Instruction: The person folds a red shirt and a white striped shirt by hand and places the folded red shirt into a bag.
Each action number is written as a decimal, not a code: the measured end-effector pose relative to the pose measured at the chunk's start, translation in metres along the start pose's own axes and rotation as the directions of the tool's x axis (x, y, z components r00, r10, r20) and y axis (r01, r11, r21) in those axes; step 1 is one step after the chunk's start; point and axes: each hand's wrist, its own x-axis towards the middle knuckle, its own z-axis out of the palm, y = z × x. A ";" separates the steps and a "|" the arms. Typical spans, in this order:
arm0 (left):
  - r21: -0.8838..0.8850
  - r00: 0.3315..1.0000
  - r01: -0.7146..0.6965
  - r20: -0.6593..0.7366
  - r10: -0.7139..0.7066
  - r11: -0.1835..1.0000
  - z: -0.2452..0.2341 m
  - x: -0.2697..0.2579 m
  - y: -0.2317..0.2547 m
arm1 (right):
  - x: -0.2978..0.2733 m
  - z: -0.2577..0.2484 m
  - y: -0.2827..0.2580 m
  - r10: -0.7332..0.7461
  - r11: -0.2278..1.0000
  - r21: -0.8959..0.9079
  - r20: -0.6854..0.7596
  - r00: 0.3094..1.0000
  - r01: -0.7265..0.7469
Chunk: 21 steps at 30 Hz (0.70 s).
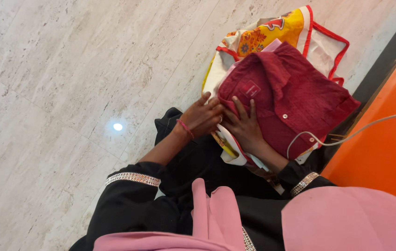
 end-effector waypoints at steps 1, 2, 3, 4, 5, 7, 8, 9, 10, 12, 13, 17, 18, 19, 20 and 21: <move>-0.026 0.996 0.014 0.086 -0.011 1.000 0.004 0.001 -0.012 | 0.004 0.000 -0.003 -0.033 0.999 0.014 0.034 0.999 0.032; 0.028 0.995 0.075 0.061 -0.076 0.997 0.005 -0.001 -0.021 | 0.007 0.000 -0.004 -0.036 0.999 -0.025 0.027 0.999 0.036; 0.080 0.990 0.136 0.031 -0.139 0.987 0.005 -0.003 -0.029 | 0.009 -0.001 -0.007 -0.039 0.997 -0.063 0.020 0.999 0.040; 0.123 0.980 0.199 0.002 -0.200 0.972 0.003 -0.003 -0.033 | 0.009 -0.002 -0.009 -0.040 0.994 -0.098 0.018 0.999 0.041; 0.117 0.973 0.228 0.015 -0.231 0.967 0.002 -0.001 -0.039 | 0.011 -0.003 -0.009 -0.043 0.995 -0.093 0.014 0.999 0.044; 0.099 0.955 0.289 0.043 -0.295 0.952 -0.001 0.001 -0.045 | 0.009 -0.005 -0.009 -0.050 0.996 -0.079 0.014 0.999 0.051; 0.168 0.962 0.266 0.021 -0.273 0.949 -0.003 0.003 -0.045 | 0.009 -0.006 -0.008 -0.049 0.998 -0.040 0.004 0.999 0.049; 0.236 0.968 0.243 0.001 -0.250 0.941 -0.004 0.005 -0.044 | 0.007 -0.007 -0.007 -0.048 0.999 -0.001 -0.006 0.999 0.048; 0.306 0.975 0.218 -0.020 -0.222 0.927 -0.005 0.008 -0.044 | 0.007 -0.007 -0.005 -0.045 0.998 0.035 -0.018 0.999 0.045; 0.333 0.984 0.153 -0.136 -0.113 0.930 -0.008 0.007 -0.033 | -0.001 -0.010 -0.005 -0.024 0.999 0.029 0.003 1.000 0.024; 0.350 0.980 0.119 -0.190 -0.054 0.929 -0.010 0.007 -0.026 | -0.004 -0.013 -0.003 -0.011 1.000 0.028 0.012 1.000 0.011; 0.269 0.941 0.139 -0.336 -0.042 0.953 -0.016 -0.002 -0.004 | -0.011 -0.034 -0.008 0.027 0.975 0.221 -0.067 0.997 -0.012; 0.225 0.934 0.152 -0.350 -0.065 0.963 -0.016 -0.002 -0.004 | -0.005 -0.044 -0.008 0.030 0.961 0.276 -0.059 0.998 -0.013; 0.180 0.927 0.164 -0.363 -0.089 0.970 -0.016 -0.002 -0.004 | 0.002 -0.057 -0.009 0.033 0.944 0.330 -0.051 0.998 -0.014; 0.162 0.935 0.180 -0.334 -0.118 0.970 -0.016 0.000 -0.006 | 0.010 -0.073 -0.007 0.027 0.942 0.335 0.017 0.999 -0.031; 0.145 0.942 0.197 -0.303 -0.146 0.970 -0.016 0.001 -0.008 | 0.018 -0.090 -0.003 0.022 0.940 0.338 0.085 0.996 -0.050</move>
